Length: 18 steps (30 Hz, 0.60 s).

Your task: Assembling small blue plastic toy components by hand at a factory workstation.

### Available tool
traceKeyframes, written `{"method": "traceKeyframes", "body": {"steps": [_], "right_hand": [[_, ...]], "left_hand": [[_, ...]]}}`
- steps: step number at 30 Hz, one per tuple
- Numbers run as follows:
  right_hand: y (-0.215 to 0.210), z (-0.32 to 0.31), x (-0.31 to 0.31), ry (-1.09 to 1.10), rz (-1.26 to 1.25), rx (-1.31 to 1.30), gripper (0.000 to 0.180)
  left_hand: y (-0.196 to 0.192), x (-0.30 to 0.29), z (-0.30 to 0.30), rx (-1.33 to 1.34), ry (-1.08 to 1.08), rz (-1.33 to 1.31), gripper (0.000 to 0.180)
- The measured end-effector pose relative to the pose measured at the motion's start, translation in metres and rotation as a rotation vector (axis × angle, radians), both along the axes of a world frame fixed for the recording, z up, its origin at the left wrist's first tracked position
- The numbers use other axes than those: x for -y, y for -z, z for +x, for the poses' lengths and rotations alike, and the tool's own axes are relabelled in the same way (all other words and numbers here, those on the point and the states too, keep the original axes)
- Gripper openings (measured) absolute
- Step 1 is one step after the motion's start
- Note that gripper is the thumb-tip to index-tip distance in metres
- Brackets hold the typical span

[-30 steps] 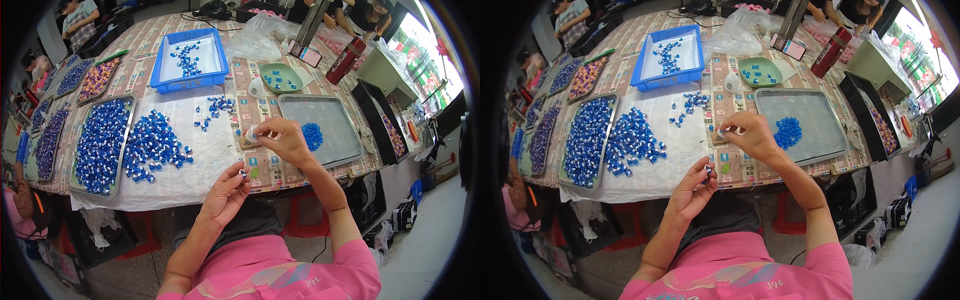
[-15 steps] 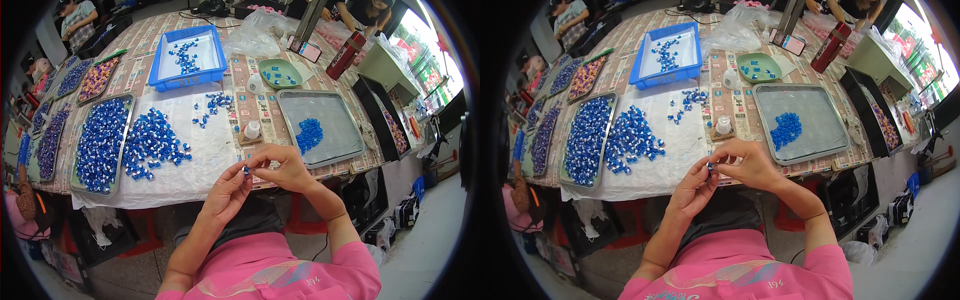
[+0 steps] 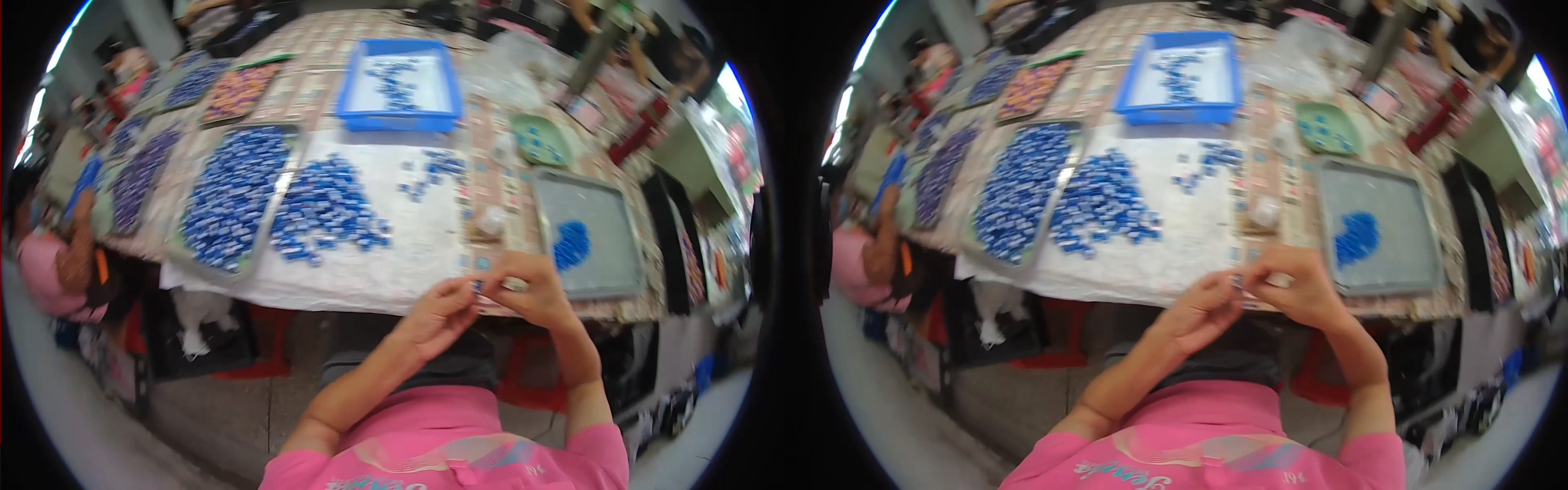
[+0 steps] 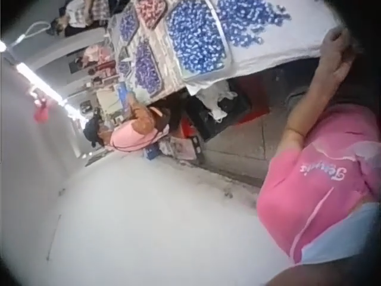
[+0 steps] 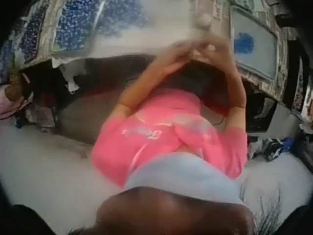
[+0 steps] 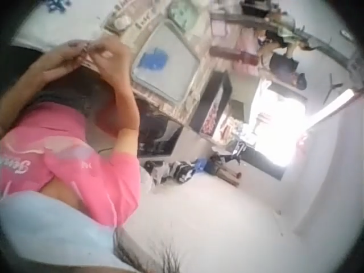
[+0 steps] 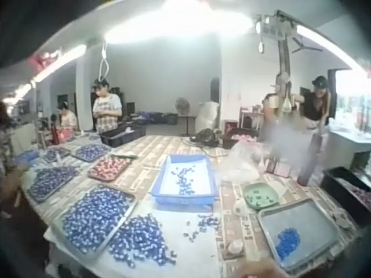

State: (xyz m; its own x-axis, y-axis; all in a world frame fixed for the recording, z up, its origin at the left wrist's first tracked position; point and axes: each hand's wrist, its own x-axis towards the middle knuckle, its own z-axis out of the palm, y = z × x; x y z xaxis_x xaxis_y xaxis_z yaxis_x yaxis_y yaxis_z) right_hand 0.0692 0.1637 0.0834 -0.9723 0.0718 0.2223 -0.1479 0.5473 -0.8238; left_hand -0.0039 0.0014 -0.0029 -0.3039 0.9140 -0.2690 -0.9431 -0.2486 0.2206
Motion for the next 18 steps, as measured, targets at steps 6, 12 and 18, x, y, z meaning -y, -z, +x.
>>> {"method": "traceKeyframes", "body": {"steps": [6,12,18], "right_hand": [[-0.026,-0.008,0.056,0.018,0.008,-0.028,0.015],[-0.043,0.005,0.053,0.128,0.014,-0.115,0.020],[-0.016,0.048,-0.029,0.414,-0.027,-0.098,0.011]], "left_hand": [[-0.021,0.046,-0.009,-0.051,-0.010,0.092,0.025],[-0.053,0.074,-0.049,-0.196,-0.172,-0.034,0.018],[-0.057,0.106,-0.120,-0.344,-0.530,-0.113,0.020]]}}
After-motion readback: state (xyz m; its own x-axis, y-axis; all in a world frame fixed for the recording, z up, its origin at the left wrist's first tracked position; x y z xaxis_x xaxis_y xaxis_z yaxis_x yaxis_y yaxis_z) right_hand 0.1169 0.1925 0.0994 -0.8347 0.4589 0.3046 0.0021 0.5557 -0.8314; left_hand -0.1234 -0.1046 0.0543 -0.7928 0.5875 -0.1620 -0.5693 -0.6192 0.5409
